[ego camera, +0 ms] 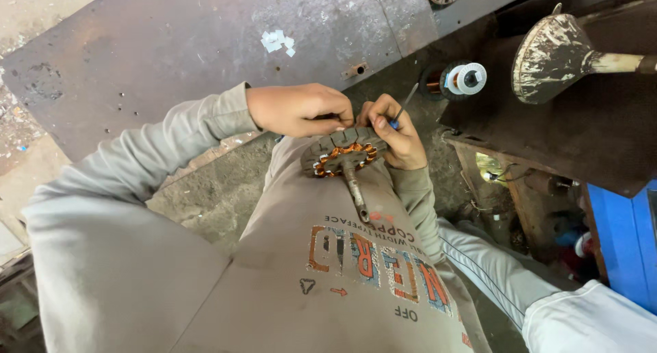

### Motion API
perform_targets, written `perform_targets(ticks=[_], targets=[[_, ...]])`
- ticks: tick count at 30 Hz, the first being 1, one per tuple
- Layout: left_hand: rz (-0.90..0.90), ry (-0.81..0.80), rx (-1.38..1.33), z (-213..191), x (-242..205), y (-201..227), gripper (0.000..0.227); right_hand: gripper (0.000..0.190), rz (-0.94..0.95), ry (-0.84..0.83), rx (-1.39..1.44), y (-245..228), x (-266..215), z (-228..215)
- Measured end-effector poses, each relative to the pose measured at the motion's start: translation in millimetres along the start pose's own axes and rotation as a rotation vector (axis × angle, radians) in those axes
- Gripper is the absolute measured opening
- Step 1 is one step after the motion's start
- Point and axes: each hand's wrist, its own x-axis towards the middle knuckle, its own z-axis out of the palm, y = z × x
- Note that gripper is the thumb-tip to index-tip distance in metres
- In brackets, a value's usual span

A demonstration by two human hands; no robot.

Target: The person inserts small white insulating pieces into the slots of a motor armature while holding it with both hands. They use a blue-handled screwdriver to press the pieces into place and rotate the armature to access different slots. The person places the finished armature on a metal workbench with other similar parts.

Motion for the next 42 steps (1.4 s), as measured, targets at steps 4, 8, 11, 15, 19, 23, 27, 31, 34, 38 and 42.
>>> perform_targets(ticks=[4, 8, 11, 15, 19, 23, 27, 31, 34, 38, 42], targets=[[-0.112, 0.028, 0.156, -1.3, -5.6, 17.1, 0.013, 0.032, -0.02, 0.007, -0.037, 2.6, 2.8, 3.3], [-0.175, 0.141, 0.182, 14.1, -9.0, 20.2, 0.013, 0.032, -0.023, 0.036, -0.029, 3.2, 1.5, 2.0], [-0.258, 0.387, 0.106, 37.2, -12.2, 20.2, 0.01, 0.032, -0.043, 0.06, -0.023, 5.3, -0.4, 1.1], [-0.42, 0.824, -0.443, 57.1, -17.6, 27.2, 0.021, 0.035, -0.098, 0.079, 0.038, 9.6, -2.4, -2.0], [-0.352, 0.757, -0.14, 75.6, -30.5, 52.3, 0.046, 0.038, -0.089, 0.101, 0.1, 10.8, -3.2, -4.7], [-0.641, 0.791, -0.056, 91.5, -19.6, 58.2, 0.035, 0.038, -0.068, 0.066, 0.083, 8.7, 0.1, -1.4], [-0.629, 0.942, -0.465, 102.3, -12.4, 61.6, 0.034, 0.036, -0.07, 0.008, 0.088, 2.8, 3.3, 2.2], [-0.483, 1.008, 0.091, 109.1, -9.2, 72.0, 0.03, 0.036, -0.057, 0.017, 0.09, -2.3, 3.9, 4.0], [-0.488, 0.993, 0.054, 106.0, -6.4, 74.1, 0.031, 0.036, -0.067, 0.02, 0.083, -3.6, 3.1, 5.9], [-0.557, 0.78, -0.3, 87.9, -17.8, 67.2, 0.032, 0.038, -0.115, -0.015, -0.005, -5.7, 2.9, 4.4], [-0.54, 0.742, -0.57, 87.3, -25.3, 63.0, 0.031, 0.038, -0.109, -0.001, 0.013, -1.6, 1.1, 1.9]])
